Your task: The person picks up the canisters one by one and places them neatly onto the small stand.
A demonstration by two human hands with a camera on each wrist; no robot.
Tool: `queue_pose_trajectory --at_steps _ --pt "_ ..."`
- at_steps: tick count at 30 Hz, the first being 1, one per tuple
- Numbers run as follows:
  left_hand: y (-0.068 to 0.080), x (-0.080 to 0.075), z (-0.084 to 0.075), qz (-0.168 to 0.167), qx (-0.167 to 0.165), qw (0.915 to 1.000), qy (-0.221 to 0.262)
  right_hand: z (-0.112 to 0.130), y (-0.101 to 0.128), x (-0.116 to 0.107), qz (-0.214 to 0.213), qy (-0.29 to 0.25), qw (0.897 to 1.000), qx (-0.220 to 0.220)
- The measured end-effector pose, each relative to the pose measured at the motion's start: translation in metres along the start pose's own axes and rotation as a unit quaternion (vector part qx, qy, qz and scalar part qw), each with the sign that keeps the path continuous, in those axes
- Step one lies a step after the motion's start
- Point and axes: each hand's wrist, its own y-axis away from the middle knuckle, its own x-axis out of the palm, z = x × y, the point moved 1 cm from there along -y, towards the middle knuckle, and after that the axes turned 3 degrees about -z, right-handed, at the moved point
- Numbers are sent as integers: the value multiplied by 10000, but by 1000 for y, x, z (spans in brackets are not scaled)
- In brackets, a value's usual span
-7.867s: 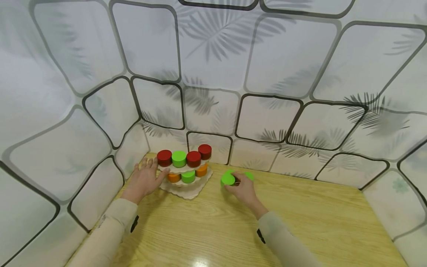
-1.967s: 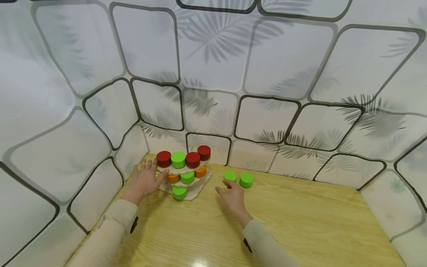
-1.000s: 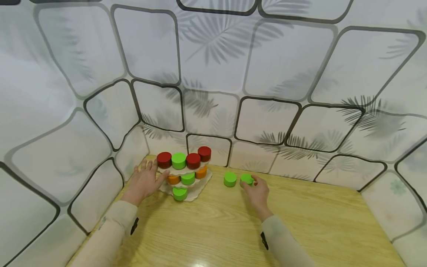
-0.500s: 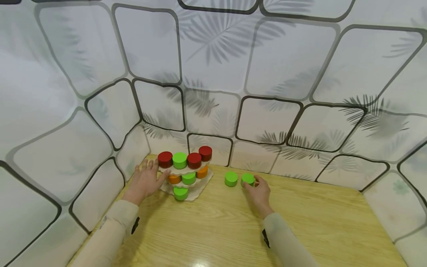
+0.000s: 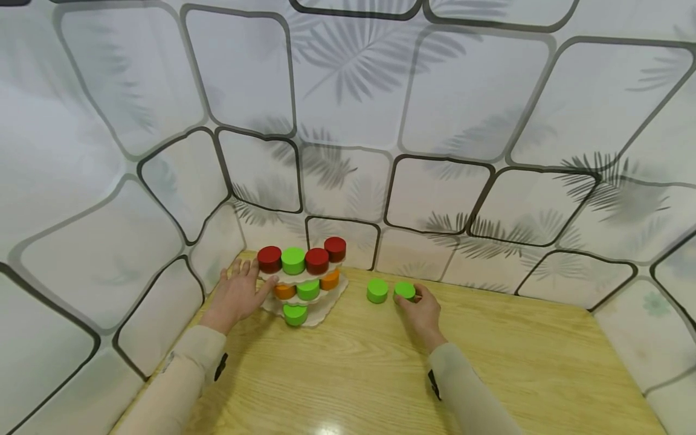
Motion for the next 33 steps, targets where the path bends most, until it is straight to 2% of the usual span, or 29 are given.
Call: queue_pose_trajectory --at_steps 17,33 --pt "0 0 1 42 25 10000 -19 -1 3 -4 -22 45 10000 -25" --pt "1 -1 -1 77 -44 10000 11 11 15 -5 163 -284 9993 -174"
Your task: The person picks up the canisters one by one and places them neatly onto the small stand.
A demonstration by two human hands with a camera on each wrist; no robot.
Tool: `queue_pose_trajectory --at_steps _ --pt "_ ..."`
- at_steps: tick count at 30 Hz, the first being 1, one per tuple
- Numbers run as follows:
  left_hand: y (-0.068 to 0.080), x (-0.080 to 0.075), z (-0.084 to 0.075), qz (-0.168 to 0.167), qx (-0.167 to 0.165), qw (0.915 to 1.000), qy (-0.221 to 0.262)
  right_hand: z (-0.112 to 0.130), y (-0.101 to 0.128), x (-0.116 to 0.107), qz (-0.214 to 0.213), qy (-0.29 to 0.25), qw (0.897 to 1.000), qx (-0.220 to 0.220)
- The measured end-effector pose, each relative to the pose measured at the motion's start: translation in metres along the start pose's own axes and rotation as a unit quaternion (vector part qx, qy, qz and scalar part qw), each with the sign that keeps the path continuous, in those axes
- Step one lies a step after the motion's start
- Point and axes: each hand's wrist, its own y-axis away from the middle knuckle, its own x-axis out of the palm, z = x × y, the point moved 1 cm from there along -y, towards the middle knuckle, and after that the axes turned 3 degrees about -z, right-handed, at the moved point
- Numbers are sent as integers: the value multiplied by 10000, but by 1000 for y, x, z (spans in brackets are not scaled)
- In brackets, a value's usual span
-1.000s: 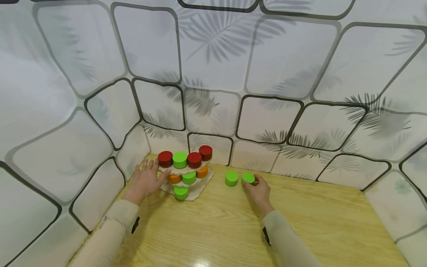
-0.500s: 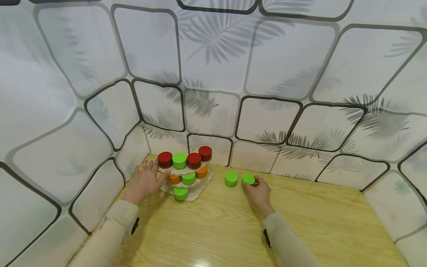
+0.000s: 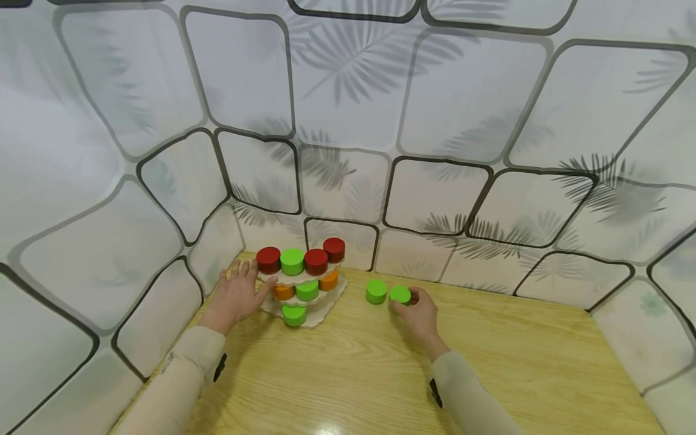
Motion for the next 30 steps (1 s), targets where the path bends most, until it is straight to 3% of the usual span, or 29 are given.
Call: queue_pose_trajectory --at_steps 11,30 --pt "0 0 1 -12 2 10000 -1 12 12 15 311 -121 9988 -364" --pt "-1 0 0 -97 -10 9999 26 26 29 46 827 -271 9950 -489"
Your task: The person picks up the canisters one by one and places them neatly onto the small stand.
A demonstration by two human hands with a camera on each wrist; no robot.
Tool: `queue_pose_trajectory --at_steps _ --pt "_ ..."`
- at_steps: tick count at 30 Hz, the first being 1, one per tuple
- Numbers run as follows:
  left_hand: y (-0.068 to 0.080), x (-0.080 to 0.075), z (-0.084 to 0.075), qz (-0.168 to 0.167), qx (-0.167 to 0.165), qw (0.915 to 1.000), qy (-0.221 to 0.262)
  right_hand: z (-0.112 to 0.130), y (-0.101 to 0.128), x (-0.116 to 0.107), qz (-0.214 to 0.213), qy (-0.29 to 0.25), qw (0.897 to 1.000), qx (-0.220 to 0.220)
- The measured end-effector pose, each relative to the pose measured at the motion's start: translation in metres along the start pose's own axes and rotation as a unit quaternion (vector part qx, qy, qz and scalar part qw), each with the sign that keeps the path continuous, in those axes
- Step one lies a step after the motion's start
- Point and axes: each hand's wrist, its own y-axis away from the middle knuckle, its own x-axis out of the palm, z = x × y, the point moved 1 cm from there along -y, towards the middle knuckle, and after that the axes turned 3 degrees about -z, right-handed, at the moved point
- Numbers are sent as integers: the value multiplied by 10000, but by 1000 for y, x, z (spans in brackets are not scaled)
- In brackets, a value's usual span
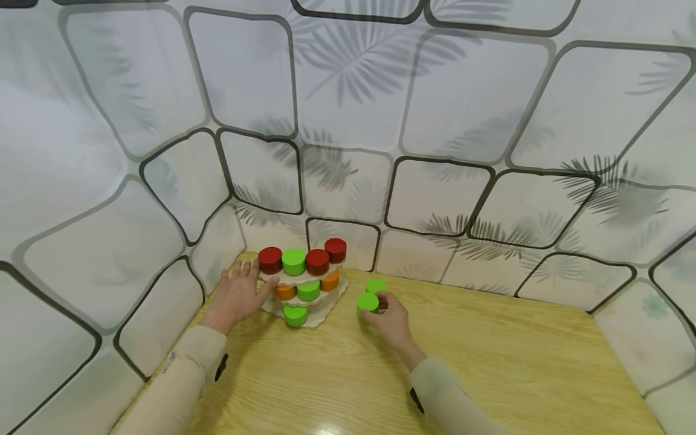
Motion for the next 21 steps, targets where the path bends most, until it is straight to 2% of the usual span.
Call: queue_pose_trajectory --at_steps 11,21 --pt "-1 0 1 -15 20 10000 -75 12 7 24 240 -249 9993 -137" --pt "0 0 1 -82 41 10000 -7 21 10 45 400 -258 9984 -292"
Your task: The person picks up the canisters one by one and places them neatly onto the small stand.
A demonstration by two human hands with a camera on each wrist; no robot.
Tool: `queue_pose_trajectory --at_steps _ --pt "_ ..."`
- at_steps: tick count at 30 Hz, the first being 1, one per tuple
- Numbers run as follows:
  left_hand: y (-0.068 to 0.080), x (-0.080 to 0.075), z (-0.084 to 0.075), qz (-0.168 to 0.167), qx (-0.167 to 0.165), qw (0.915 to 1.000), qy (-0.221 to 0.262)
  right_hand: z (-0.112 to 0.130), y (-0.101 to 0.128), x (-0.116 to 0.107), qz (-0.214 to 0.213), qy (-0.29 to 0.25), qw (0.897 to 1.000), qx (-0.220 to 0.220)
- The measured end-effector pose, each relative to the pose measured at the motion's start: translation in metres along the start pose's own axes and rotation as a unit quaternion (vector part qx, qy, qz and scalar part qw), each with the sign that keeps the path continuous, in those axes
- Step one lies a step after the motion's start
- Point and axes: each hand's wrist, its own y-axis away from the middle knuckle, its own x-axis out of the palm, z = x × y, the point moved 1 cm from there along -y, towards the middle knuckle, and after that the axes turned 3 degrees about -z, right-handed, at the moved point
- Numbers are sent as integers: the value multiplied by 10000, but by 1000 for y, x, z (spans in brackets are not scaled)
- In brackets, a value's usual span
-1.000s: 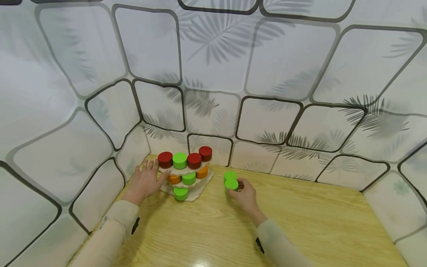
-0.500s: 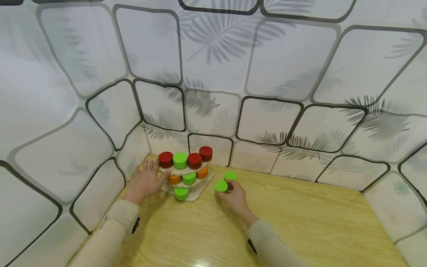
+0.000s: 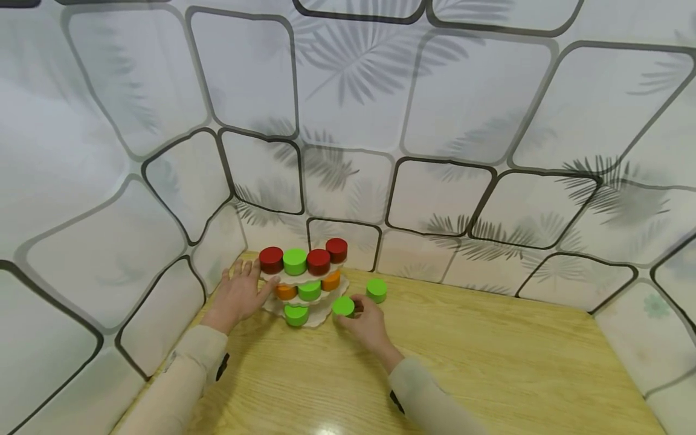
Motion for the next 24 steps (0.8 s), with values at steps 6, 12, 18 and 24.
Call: queue_pose_trajectory --at_steps 6,12,18,24 --pt "-1 1 0 -17 -15 10000 -10 1 2 11 123 -8 9999 -38" --pt "0 2 1 -13 6 10000 -17 5 3 18 200 -76 9997 -100" --pt "0 1 1 -28 -5 10000 -28 9 3 26 176 -83 9998 -71" --pt "0 2 1 -19 3 10000 0 12 4 33 173 -102 9998 -95"
